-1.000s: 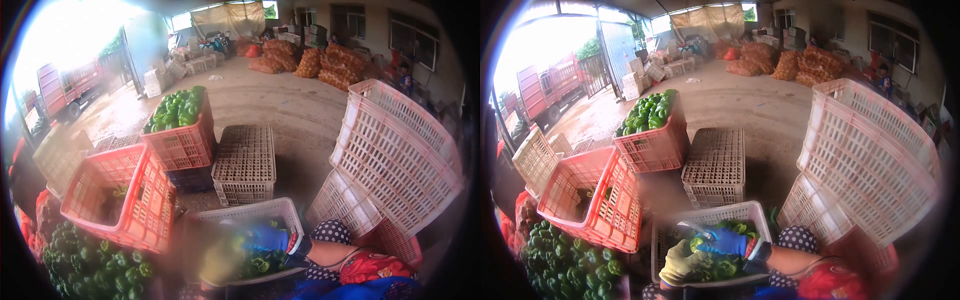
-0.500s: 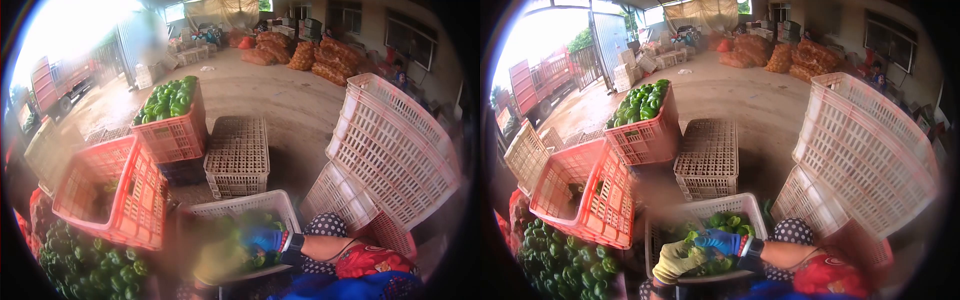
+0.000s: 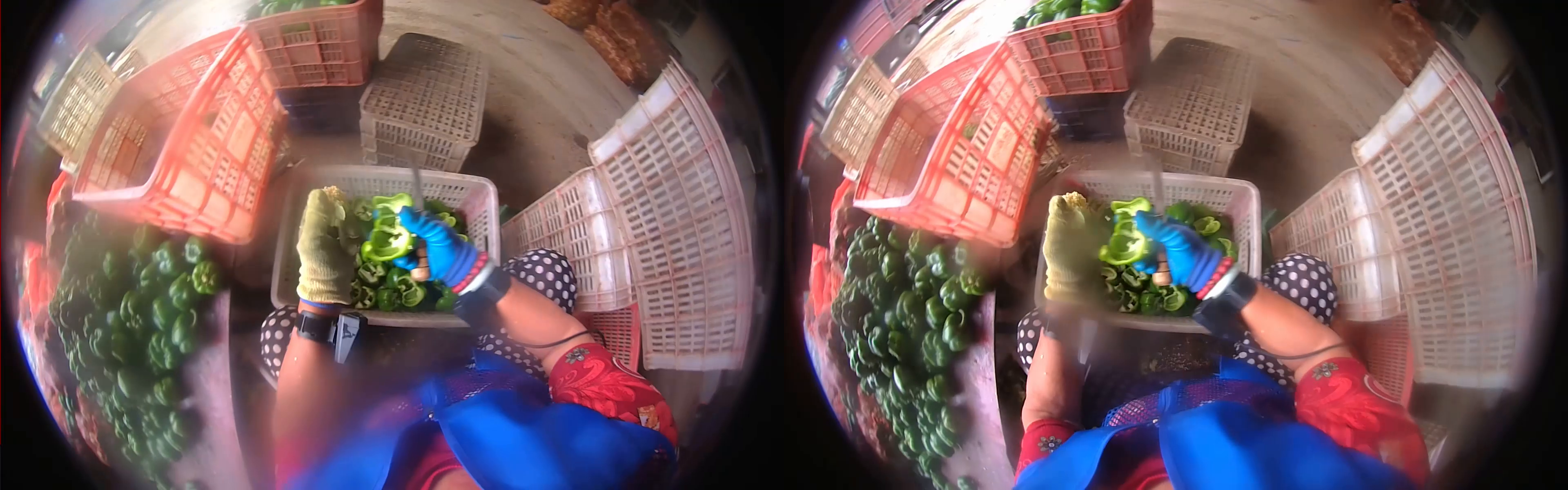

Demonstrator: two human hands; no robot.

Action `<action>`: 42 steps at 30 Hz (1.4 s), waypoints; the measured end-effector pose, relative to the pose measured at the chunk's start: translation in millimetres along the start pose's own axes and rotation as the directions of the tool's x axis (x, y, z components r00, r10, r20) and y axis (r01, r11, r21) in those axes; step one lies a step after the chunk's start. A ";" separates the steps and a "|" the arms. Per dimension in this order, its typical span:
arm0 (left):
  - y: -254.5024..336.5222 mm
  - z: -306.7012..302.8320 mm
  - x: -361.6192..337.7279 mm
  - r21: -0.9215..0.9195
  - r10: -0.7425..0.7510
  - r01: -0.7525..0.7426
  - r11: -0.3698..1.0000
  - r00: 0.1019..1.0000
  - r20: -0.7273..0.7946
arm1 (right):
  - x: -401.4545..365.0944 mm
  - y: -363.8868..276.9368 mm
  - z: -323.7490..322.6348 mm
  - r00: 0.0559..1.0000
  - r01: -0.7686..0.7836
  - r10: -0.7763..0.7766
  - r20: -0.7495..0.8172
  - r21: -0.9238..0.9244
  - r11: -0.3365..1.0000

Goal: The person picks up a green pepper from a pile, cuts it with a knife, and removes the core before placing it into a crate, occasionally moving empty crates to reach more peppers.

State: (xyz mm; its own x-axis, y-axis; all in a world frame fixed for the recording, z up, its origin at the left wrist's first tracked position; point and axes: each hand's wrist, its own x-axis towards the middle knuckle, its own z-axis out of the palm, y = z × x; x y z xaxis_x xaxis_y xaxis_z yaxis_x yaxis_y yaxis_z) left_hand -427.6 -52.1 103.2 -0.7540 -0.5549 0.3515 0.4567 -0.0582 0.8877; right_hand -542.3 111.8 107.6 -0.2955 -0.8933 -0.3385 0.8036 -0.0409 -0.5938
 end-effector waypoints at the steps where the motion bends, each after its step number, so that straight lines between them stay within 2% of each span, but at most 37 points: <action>1: -4.5 -7.9 0.8 -0.590 -0.327 0.274 0.760 0.945 0.017 | 1.8 -3.4 -7.9 1.000 -0.014 0.010 -0.024 -0.143 0.990; 2: -3.2 -21.0 -2.2 -0.725 -0.174 0.304 0.619 0.952 0.251 | 3.2 -6.6 -16.2 0.999 -0.027 0.014 -0.048 -0.283 0.959; 3: 5.9 -20.9 -6.1 -0.744 -0.267 0.282 0.606 0.953 0.144 | -0.6 -13.8 -15.1 0.996 0.011 -0.065 -0.060 -0.650 0.760; 4: 19.1 -15.8 -9.9 -0.760 -0.355 0.255 0.598 0.934 0.034 | -4.5 -19.1 -12.4 0.989 0.041 -0.149 -0.026 -0.902 0.429; 5: 35.0 -15.2 -13.4 -0.772 -0.435 0.220 0.596 0.897 -0.080 | -5.7 -17.2 -13.7 0.953 0.069 -0.301 0.025 -0.988 0.137; 6: 54.0 -24.3 -21.1 -0.636 -0.411 0.249 0.730 0.904 -0.118 | -3.0 -10.9 -16.8 0.940 0.036 -0.342 0.001 -0.995 0.096; 8: 105.3 -50.6 -54.8 -0.302 -0.375 0.306 0.903 0.905 -0.202 | 4.5 1.4 -34.6 0.962 0.048 -0.271 -0.045 -0.944 0.326; 9: 142.7 -53.1 -73.5 -0.071 -0.442 0.445 0.893 0.835 -0.327 | 2.6 1.9 -31.8 0.971 0.026 -0.228 -0.069 -0.921 0.388; 11: 200.0 -70.0 -116.0 0.277 -0.543 0.721 0.635 0.672 -0.503 | -8.9 -6.5 -3.0 0.978 -0.070 -0.128 -0.167 -0.833 0.548; 12: 215.6 -91.9 -136.7 0.415 -0.630 0.852 0.319 0.517 -0.579 | -5.3 -5.7 -13.7 0.989 -0.084 -0.043 -0.145 -0.765 0.639; 13: 213.7 -117.5 -162.8 0.710 -0.661 0.690 -0.143 0.467 -0.587 | -0.9 -0.7 -21.5 0.990 -0.050 -0.071 -0.124 -0.763 0.644; 14: 208.3 -137.0 -178.8 0.791 -0.674 0.290 -0.538 0.415 -0.611 | 4.0 4.5 -24.2 0.988 -0.012 -0.109 -0.107 -0.763 0.646; 16: 211.5 -121.8 -166.6 0.744 -0.452 0.505 -0.438 0.591 -0.668 | 2.4 6.6 -15.4 0.982 -0.049 -0.112 -0.150 -0.783 0.620; 17: 209.1 -116.8 -155.0 0.723 -0.320 0.592 -0.356 0.650 -0.690 | 1.6 8.0 -11.4 0.980 -0.062 -0.114 -0.161 -0.799 0.599; 18: 188.4 -130.6 -146.5 0.781 -0.151 0.599 -0.177 0.768 -0.623 | 1.8 9.0 -8.1 0.978 -0.074 -0.116 -0.171 -0.814 0.575; 21: 124.8 -160.4 -96.4 0.789 0.141 0.584 -0.192 0.812 -0.567 | 13.1 19.1 -30.6 0.979 -0.122 -0.059 -0.193 -0.800 0.588; 22: 122.0 -145.3 -72.0 0.680 0.041 0.684 -0.266 0.712 -0.701 | 13.7 19.3 -31.7 0.979 -0.136 -0.043 -0.202 -0.786 0.603; 24: 90.2 -168.4 -58.0 0.670 0.098 0.689 -0.276 0.714 -0.694 | 10.2 16.8 -19.2 0.982 -0.097 -0.073 -0.176 -0.791 0.604; 26: 86.0 -180.4 -56.8 0.741 0.078 0.662 -0.116 0.749 -0.657 | 6.9 15.0 -10.6 0.983 -0.057 -0.104 -0.154 -0.781 0.622; 27: 88.1 -181.7 -57.9 0.767 0.067 0.641 -0.036 0.767 -0.638 | 8.0 15.7 -13.8 0.987 -0.067 -0.056 -0.148 -0.710 0.701; 28: 94.0 -180.4 -57.6 0.747 0.056 0.664 0.040 0.745 -0.665 | 6.1 15.6 -10.9 0.991 -0.033 -0.069 -0.112 -0.720 0.693; 29: 98.9 -189.1 -56.2 0.587 -0.133 0.650 0.482 0.717 -0.685 | 5.2 14.5 -4.4 0.993 0.006 -0.088 -0.074 -0.730 0.683; 30: 104.5 -180.6 -52.7 0.439 -0.270 0.598 0.671 0.748 -0.606 | 2.8 14.5 2.6 0.994 0.041 -0.106 -0.040 -0.740 0.671; 31: 109.9 -172.3 -49.0 0.227 -0.399 0.569 0.791 0.760 -0.513 | 1.8 14.4 9.9 0.987 0.100 -0.160 0.004 -0.798 0.595; 32: 129.1 -126.6 -41.8 0.149 -0.439 0.542 0.827 0.788 -0.431 | -0.4 13.6 16.9 0.982 0.121 -0.190 0.022 -0.841 0.528; 34: 136.2 -73.6 -33.1 -0.108 -0.599 0.594 0.797 0.757 -0.260 | -1.3 22.8 25.3 0.933 0.321 -0.335 0.133 -0.732 0.601; 36: 126.8 -35.4 -25.9 -0.157 -0.607 0.591 0.791 0.790 -0.083 | -6.5 15.2 32.8 0.885 0.417 -0.382 0.267 -0.820 0.392; 38: 115.3 -13.1 -18.9 -0.187 -0.616 0.642 0.744 0.766 0.184 | 2.3 25.0 26.4 0.695 0.597 -0.584 0.420 -0.789 0.142; 39: 105.0 5.7 -23.8 -0.241 -0.620 0.622 0.745 0.779 0.094 | 0.0 24.0 22.7 0.636 0.621 -0.622 0.457 -0.782 0.061; 40: 93.8 12.2 -25.9 -0.295 -0.631 0.621 0.726 0.772 0.073 | -3.1 22.0 20.9 0.574 0.634 -0.656 0.490 -0.773 -0.022; 41: 82.7 18.8 -28.2 -0.348 -0.642 0.616 0.706 0.765 0.053 | -9.4 19.1 20.1 0.574 0.612 -0.663 0.482 -0.789 -0.044; 42: 66.6 9.2 -28.3 -0.401 -0.658 0.637 0.658 0.746 0.105 | -14.3 17.8 19.2 0.576 0.590 -0.667 0.473 -0.805 -0.062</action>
State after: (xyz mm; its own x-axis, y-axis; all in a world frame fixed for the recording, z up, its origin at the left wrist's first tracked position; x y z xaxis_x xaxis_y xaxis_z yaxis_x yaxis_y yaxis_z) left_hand -380.2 -32.6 155.1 -0.9125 -0.2883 -0.2904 0.0097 -0.7247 0.6890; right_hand -513.9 115.3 115.9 -0.4613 -0.6988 0.5467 -0.6402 -0.1645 -0.7504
